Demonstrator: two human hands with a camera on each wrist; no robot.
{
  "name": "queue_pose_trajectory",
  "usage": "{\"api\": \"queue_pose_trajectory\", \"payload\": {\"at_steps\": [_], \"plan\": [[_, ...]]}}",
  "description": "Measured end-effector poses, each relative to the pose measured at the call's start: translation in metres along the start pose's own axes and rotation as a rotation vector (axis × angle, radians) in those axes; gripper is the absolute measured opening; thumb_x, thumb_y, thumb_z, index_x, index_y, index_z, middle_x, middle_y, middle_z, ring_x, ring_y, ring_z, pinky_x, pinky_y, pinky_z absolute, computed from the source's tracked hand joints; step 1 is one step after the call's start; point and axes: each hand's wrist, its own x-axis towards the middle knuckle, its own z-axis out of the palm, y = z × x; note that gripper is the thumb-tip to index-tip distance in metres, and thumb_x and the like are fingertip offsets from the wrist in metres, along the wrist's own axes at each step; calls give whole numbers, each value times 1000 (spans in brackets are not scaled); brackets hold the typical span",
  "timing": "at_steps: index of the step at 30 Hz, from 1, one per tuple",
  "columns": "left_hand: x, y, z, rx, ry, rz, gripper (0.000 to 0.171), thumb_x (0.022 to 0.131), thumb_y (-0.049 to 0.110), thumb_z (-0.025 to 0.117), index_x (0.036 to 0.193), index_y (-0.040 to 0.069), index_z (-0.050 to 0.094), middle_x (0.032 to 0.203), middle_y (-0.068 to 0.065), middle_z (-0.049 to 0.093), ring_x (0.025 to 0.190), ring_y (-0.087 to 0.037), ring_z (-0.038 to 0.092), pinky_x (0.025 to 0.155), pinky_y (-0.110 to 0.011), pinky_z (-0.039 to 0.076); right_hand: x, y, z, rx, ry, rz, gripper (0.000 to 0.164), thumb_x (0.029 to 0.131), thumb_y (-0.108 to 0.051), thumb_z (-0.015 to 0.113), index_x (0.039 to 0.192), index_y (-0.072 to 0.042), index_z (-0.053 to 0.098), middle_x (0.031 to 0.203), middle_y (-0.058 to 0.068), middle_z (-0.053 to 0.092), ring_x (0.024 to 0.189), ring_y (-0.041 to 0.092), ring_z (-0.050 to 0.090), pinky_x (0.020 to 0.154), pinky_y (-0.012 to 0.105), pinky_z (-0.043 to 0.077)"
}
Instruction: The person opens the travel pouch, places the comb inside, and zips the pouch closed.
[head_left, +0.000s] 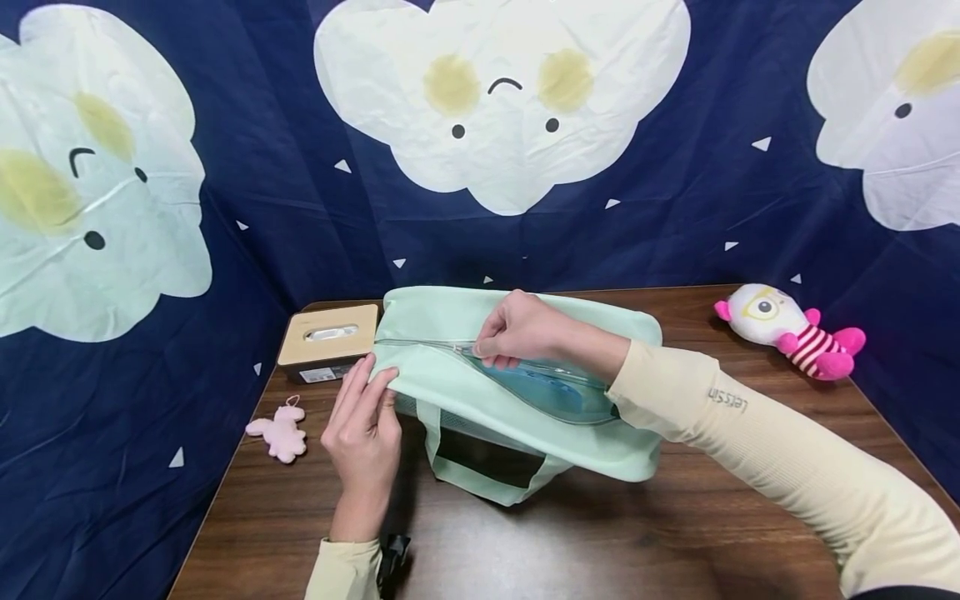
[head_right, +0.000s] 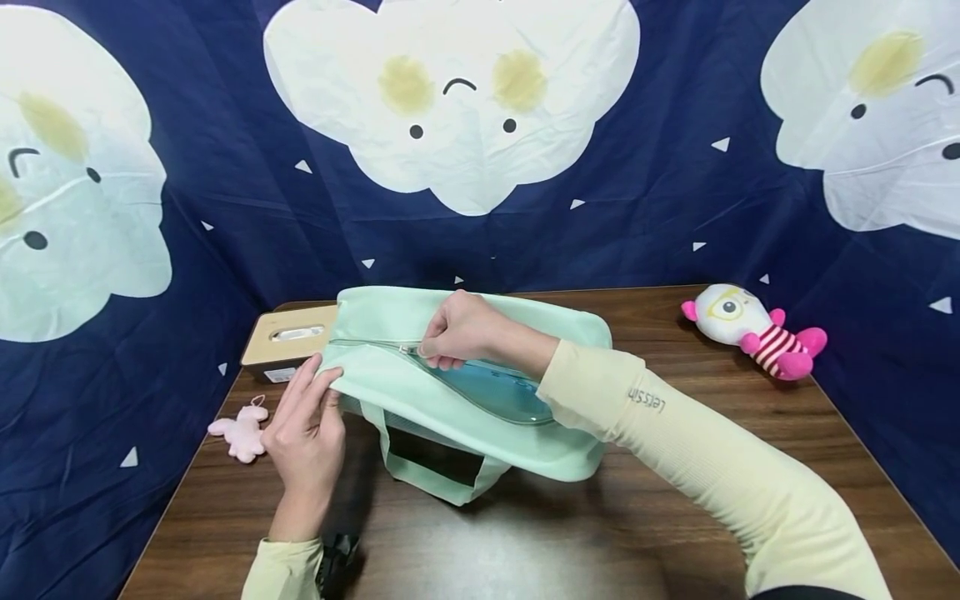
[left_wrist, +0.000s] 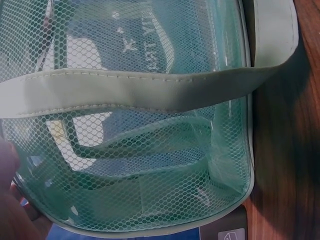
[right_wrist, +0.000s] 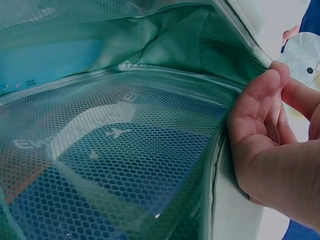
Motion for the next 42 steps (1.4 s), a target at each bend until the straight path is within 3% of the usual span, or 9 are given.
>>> {"api": "queue_pose_trajectory", "payload": {"at_steps": [9, 18, 34, 42], "plan": [[0, -2, 0, 15, 13, 0, 22, 77, -8, 82, 96, 2, 82, 117, -19, 75, 113, -37, 71, 111, -34, 49, -4, 3, -3, 10, 3, 14, 15, 96, -10, 71, 93, 3, 79, 74, 5, 74, 73, 26, 73, 67, 26, 61], [0, 0, 2, 10, 12, -8, 19, 80, -9, 81, 96, 2, 81, 117, -19, 75, 111, -40, 71, 112, -35, 49, -10, 9, -6, 2, 16, 11, 14, 95, -9, 72, 89, 0, 80, 70, 2, 72, 61, 12, 67, 67, 30, 62], [1, 2, 4, 10, 6, -10, 21, 78, -8, 82, 96, 1, 81, 117, -19, 75, 108, -45, 71, 112, -32, 48, -24, 19, -13, -21, 19, -9, 14, 95, -9, 71, 89, 1, 80, 75, 10, 74, 62, 16, 67, 67, 31, 62], [2, 2, 3, 13, 9, -17, 21, 77, -7, 83, 95, 2, 82, 116, -19, 75, 108, -44, 71, 112, -33, 49, -27, 25, -15, -4, 14, -23, 14, 96, -7, 71, 90, 2, 79, 71, 4, 72, 61, 15, 66, 65, 30, 61]]}}
